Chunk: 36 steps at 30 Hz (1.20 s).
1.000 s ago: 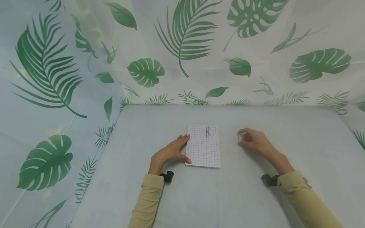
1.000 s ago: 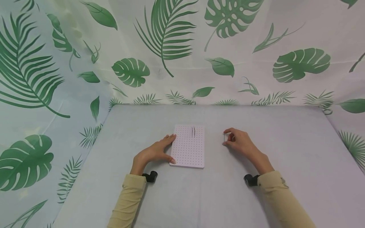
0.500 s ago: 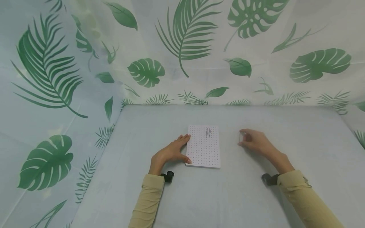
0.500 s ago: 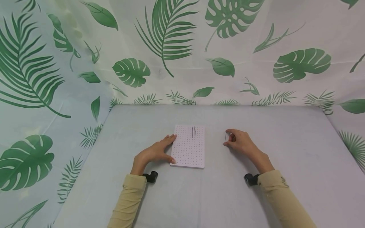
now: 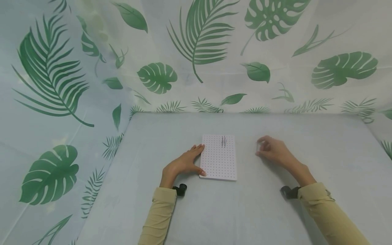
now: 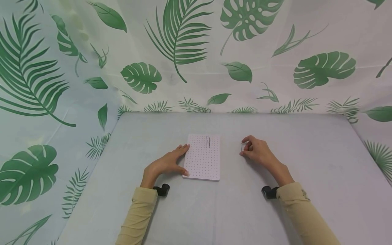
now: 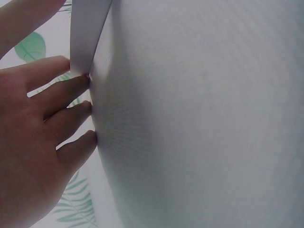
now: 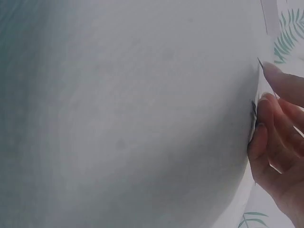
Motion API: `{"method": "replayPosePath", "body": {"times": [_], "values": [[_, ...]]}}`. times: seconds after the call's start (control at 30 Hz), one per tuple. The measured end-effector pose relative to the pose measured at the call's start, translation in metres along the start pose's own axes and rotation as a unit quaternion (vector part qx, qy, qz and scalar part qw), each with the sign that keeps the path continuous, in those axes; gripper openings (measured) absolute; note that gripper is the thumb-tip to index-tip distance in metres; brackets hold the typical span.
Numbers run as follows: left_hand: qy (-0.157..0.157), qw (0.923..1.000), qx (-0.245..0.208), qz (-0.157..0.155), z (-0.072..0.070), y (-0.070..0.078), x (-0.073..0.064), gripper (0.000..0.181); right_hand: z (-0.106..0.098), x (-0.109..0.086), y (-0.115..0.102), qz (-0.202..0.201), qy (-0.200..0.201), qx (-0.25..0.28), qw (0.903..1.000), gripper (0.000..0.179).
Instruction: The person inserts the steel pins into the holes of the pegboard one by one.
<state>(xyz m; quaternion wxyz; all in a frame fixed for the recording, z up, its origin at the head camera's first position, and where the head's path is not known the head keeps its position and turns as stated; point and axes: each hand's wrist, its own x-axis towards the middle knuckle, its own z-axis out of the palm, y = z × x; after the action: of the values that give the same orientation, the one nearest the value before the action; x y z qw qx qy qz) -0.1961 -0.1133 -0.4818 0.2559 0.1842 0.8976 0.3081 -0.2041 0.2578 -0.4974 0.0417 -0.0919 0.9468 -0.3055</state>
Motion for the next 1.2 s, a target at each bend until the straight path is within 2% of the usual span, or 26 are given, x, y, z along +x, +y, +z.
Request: {"method": "replayPosePath", "body": {"times": [0.3, 0.5, 1.2], "values": [[-0.001, 1.0, 0.001, 0.004, 0.0, 0.0, 0.001, 0.111, 0.003, -0.001, -0.002, -0.01, 0.04, 0.005, 0.9991, 0.032], [-0.001, 1.0, 0.009, 0.0, -0.001, 0.0, 0.001, 0.111, 0.003, 0.0, -0.006, -0.033, 0.056, 0.015, 0.9978, 0.027], [-0.004, 1.0, -0.001, -0.001, 0.001, -0.002, 0.002, 0.111, 0.014, 0.013, -0.037, -0.038, 0.051, 0.054, 0.9965, 0.018]]}}
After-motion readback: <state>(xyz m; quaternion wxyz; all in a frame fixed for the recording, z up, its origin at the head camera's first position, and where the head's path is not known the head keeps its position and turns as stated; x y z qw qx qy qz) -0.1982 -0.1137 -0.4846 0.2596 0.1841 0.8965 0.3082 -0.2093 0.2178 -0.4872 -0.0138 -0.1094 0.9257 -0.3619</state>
